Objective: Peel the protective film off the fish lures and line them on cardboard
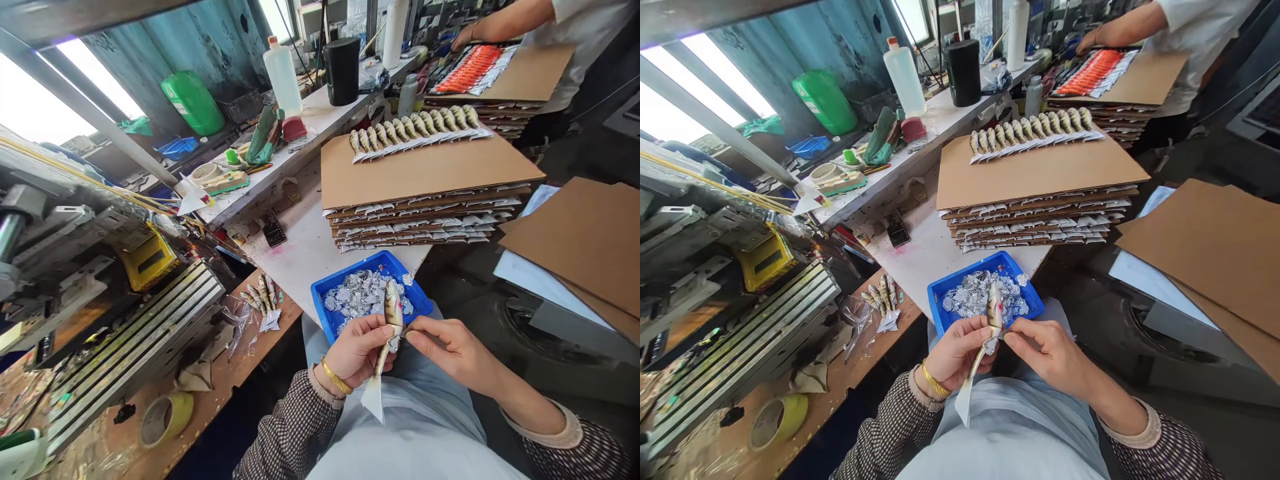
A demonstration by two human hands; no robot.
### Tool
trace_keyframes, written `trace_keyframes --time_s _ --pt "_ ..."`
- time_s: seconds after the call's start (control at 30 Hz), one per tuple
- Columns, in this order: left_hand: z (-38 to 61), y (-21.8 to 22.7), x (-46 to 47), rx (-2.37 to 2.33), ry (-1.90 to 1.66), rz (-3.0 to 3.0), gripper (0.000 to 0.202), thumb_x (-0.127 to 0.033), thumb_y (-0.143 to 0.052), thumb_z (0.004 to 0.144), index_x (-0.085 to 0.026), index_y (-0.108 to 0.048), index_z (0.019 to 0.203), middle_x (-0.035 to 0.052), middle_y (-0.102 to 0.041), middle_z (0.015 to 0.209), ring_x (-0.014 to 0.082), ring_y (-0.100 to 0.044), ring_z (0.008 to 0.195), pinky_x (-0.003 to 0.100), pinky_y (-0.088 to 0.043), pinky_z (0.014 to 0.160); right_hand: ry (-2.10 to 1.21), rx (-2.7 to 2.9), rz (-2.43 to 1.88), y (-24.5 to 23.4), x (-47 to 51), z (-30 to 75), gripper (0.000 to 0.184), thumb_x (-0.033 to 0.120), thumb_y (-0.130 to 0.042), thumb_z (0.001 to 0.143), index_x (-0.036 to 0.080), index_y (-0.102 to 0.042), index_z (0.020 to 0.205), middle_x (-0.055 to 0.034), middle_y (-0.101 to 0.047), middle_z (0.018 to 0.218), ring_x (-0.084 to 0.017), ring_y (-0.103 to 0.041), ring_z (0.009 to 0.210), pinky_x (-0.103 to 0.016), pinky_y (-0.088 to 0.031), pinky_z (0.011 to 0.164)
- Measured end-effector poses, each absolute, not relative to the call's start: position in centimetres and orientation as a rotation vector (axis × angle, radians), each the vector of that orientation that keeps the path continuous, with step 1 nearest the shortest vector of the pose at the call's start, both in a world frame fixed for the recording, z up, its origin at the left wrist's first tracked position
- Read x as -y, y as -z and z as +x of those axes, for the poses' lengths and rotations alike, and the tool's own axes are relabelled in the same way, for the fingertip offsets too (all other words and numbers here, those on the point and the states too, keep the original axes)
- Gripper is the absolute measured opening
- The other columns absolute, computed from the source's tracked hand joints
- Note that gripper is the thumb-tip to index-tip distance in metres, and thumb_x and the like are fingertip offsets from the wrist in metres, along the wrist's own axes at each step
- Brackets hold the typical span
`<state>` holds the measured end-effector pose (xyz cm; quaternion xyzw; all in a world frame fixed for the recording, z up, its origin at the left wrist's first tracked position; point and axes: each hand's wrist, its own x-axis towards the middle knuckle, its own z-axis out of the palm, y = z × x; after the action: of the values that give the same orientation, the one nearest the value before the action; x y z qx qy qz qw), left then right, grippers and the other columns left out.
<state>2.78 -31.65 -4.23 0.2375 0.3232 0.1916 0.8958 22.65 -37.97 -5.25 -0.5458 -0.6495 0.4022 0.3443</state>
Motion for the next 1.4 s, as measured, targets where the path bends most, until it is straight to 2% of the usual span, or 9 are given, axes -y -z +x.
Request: trace_keyframes --time_s 0.23,0.4,0.63,0.83,1.0,1.17,1.27,1.4 --pt "2.7 4.3 31.4 -0.666 -0.34 0.53 0.041 -0.042 -0.089 0.069 -0.014 -0.061 0.083 -0.0014 -0.056 0.064 0.0063 -0.05 0.048 0.019 -0.031 0.043 -1.106 1.777 -1.373 5.1 37.7 23.1 0.045 0.051 -0.043 0.105 0.019 -0.06 0.078 0.0023 -0.049 0.065 -0.013 -0.044 0.06 -0.026 -0.038 0.057" --pt "2.8 4.3 31.3 -0.652 -0.364 0.508 0.04 -0.04 -0.089 0.069 -0.013 -0.062 0.083 -0.0003 -0.059 0.068 0.0062 -0.052 0.049 0.018 -0.032 0.044 -1.11 1.753 -1.406 5.5 38.1 22.7 0.044 0.05 -0.041 0.106 0.02 -0.054 0.077 0.0036 -0.045 0.064 -0.012 -0.041 0.059 -0.026 -0.034 0.057" --pt "3.2 4.3 31.4 -0.649 -0.405 0.504 0.041 -0.039 -0.09 0.068 -0.013 -0.062 0.084 -0.0007 -0.059 0.069 0.0055 -0.05 0.05 0.018 -0.031 0.046 -1.115 1.762 -1.431 6.1 38.9 21.8 0.042 0.049 -0.037 0.109 0.022 -0.05 0.079 0.0042 -0.047 0.064 -0.012 -0.044 0.058 -0.025 -0.034 0.056" --pt "3.8 4.3 31.9 -0.655 -0.494 0.494 0.042 -0.039 -0.09 0.069 -0.013 -0.062 0.085 -0.0013 -0.058 0.066 0.0048 -0.049 0.049 0.017 -0.035 0.046 -0.862 1.755 -1.444 6.1 39.5 20.4 0.034 0.042 -0.039 0.108 0.024 -0.041 0.08 0.0065 -0.046 0.063 -0.012 -0.042 0.054 -0.026 -0.032 0.054" --pt "4.5 4.1 32.5 -0.718 -0.576 0.471 0.045 -0.038 -0.092 0.066 -0.012 -0.065 0.089 0.0003 -0.061 0.072 0.0061 -0.054 0.056 0.018 -0.042 0.052 -0.584 1.767 -1.491 7.5 39.7 19.7 0.031 0.043 -0.045 0.106 0.024 -0.044 0.082 0.0058 -0.05 0.063 -0.013 -0.049 0.053 -0.027 -0.033 0.054" --pt "4.9 4.3 33.0 -0.743 -0.622 0.457 0.046 -0.039 -0.092 0.065 -0.013 -0.066 0.093 -0.0001 -0.061 0.075 0.0069 -0.055 0.06 0.019 -0.046 0.057 -0.51 1.746 -1.519 8.4 39.9 19.5 0.03 0.043 -0.045 0.107 0.024 -0.046 0.084 0.0057 -0.051 0.064 -0.013 -0.05 0.053 -0.027 -0.034 0.055" --pt "4.8 4.6 32.9 -0.724 -0.608 0.462 0.045 -0.039 -0.092 0.066 -0.013 -0.065 0.091 -0.0016 -0.059 0.071 0.0055 -0.052 0.056 0.018 -0.043 0.055 -0.528 1.759 -1.511 8.2 39.9 19.6 0.031 0.043 -0.044 0.107 0.023 -0.046 0.083 0.0056 -0.052 0.064 -0.013 -0.051 0.054 -0.026 -0.034 0.055" --pt "4.5 4.9 32.5 -0.68 -0.519 0.5 0.045 -0.041 -0.092 0.065 -0.013 -0.064 0.085 -0.0028 -0.056 0.065 0.0035 -0.047 0.049 0.016 -0.034 0.047 -0.53 1.834 -1.484 8.0 39.8 20.1 0.034 0.043 -0.044 0.108 0.023 -0.044 0.08 0.0058 -0.05 0.064 -0.011 -0.048 0.052 -0.025 -0.034 0.054"
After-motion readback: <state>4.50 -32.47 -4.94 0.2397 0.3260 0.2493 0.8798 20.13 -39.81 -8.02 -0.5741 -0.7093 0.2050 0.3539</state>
